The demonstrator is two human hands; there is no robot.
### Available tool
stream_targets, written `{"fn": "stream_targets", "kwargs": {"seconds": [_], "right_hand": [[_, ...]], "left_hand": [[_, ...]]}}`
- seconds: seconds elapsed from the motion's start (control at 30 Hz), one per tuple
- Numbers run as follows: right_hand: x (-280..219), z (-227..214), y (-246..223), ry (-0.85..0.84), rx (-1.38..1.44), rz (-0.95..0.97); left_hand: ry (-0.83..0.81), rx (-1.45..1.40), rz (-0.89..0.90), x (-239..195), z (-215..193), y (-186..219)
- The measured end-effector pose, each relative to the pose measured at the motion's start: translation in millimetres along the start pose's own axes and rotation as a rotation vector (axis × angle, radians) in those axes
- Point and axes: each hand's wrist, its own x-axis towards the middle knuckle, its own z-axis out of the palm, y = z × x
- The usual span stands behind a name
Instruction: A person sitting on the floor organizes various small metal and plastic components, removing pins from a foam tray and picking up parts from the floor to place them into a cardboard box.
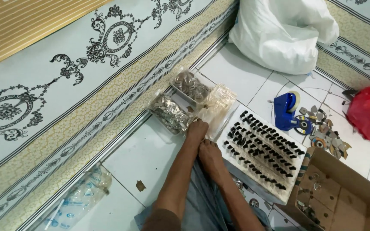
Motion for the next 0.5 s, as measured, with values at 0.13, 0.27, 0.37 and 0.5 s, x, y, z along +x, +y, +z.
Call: {"fn": "stream_targets", "kwargs": {"seconds": [0.13, 0.27, 0.37, 0.5], "right_hand": [[-4.3, -7.0, 0.6, 0.009, 0.021, 0.028], [-13.4, -9.2, 7.9, 0.076, 0.134, 0.003], [-26.6, -23.8, -0.3, 0.155, 0.216, 0.037], [-40.8, -24.0, -0.4, 0.273, 0.431, 0.064]], "left_hand": [[-0.02, 0.021, 0.014, -0.7, -22.3, 5.9], [-0.024, -0.022, -0.016, -2.4, -30.1, 6.8], [-0.013, -0.056, -0.047, -4.7, -27.4, 6.7], [0.12, -0.231, -0.137, -32.5, -115.9, 31.3]]}}
